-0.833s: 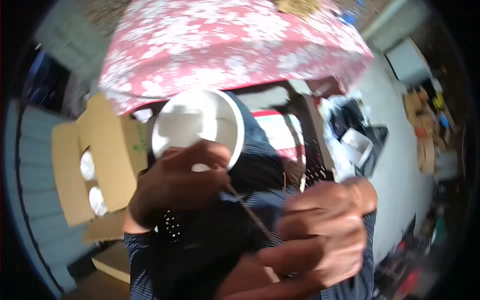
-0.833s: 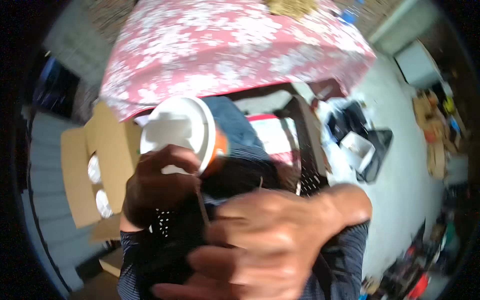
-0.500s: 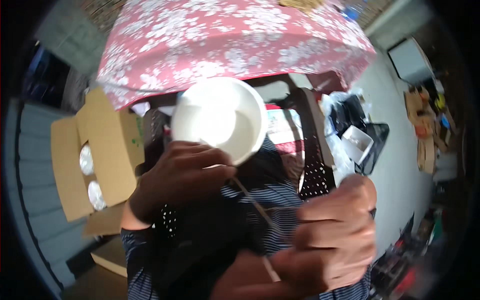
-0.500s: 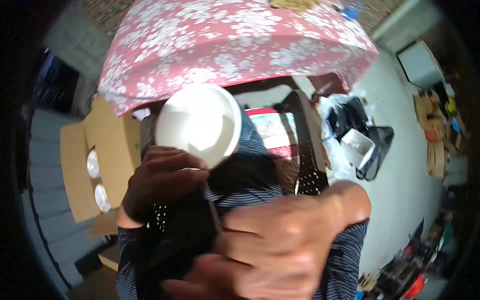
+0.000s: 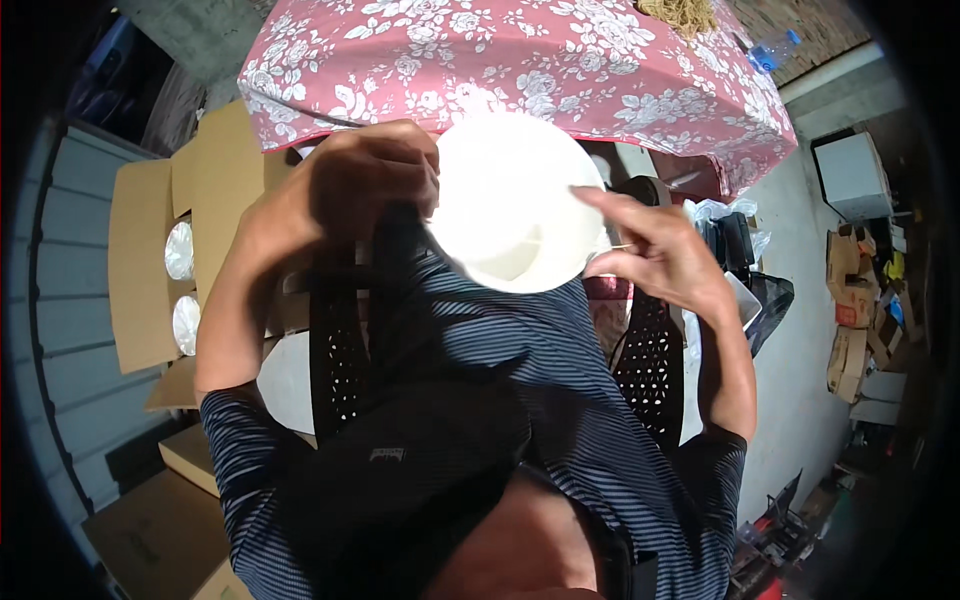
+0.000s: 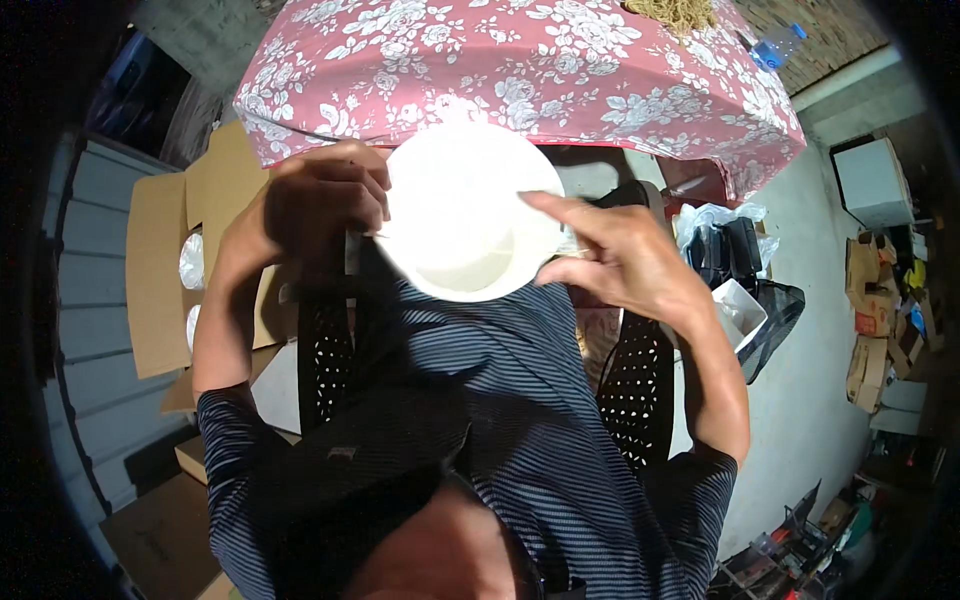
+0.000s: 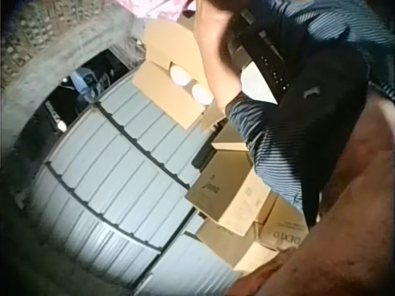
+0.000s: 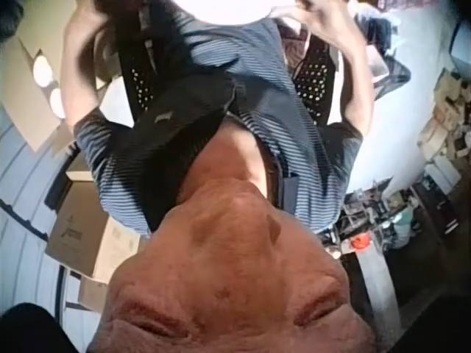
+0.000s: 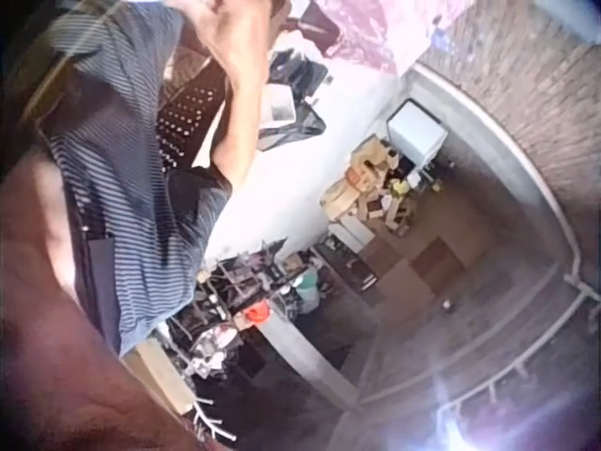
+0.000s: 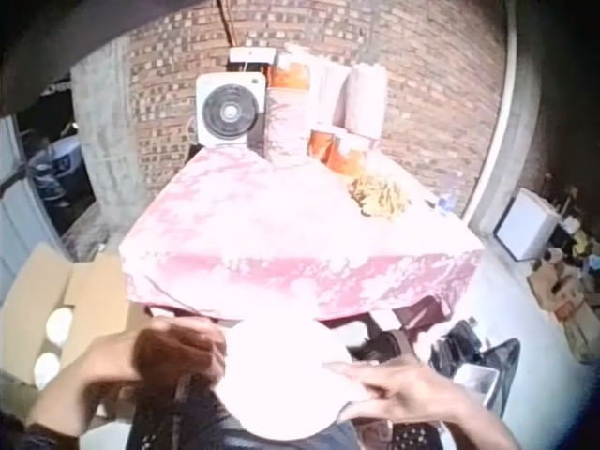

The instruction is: The person is packing dried noodles into paper bowls and securing them with string in a workshop setting.

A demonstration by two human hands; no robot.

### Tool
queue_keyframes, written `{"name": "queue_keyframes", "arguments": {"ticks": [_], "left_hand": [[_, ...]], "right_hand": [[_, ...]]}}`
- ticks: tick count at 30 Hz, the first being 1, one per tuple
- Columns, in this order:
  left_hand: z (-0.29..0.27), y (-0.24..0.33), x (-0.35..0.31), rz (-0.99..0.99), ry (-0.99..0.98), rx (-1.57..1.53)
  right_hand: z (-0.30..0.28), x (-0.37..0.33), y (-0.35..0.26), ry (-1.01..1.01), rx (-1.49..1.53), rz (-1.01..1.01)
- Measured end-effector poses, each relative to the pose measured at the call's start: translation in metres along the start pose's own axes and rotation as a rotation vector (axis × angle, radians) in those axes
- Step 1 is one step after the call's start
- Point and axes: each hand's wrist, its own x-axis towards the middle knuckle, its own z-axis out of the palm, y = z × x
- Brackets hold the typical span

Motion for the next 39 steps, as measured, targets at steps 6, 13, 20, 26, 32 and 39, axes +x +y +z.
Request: {"name": "queue_keyframes", "arguments": {"ticks": [6,13,20,26,32,39], "left_hand": [[-0.003,-0.003,-0.013,-0.312,0.116,-0.329],[0.042,0.041,0.048,-0.283,0.223,-0.203],[0.05,0.012,0.057,-0.178,-0.034,-0.394],[0.023,0.045,0.051,-0.352,-0.106,-0.337],[0.044,0.056,0.034,-0.327,-0.306,-0.224],[0.047,0.058,0.029,-0.149,-0.07,-0.501]], "right_hand": [[0.039,0.021,-0.004,0.072,-0.21,-0.194],[0.081,0.04,-0.062,0.22,-0.354,-0.402],[0.102,0.044,-0.067,0.295,-0.568,-0.643],[0.076,0.025,-0.073,0.056,-0.078,-0.478],[0.024,0.0,-0.067,-0.152,0.401,-0.249],[0.013,-0.021,-0.012,0.09,1.168,-0.199]]}}
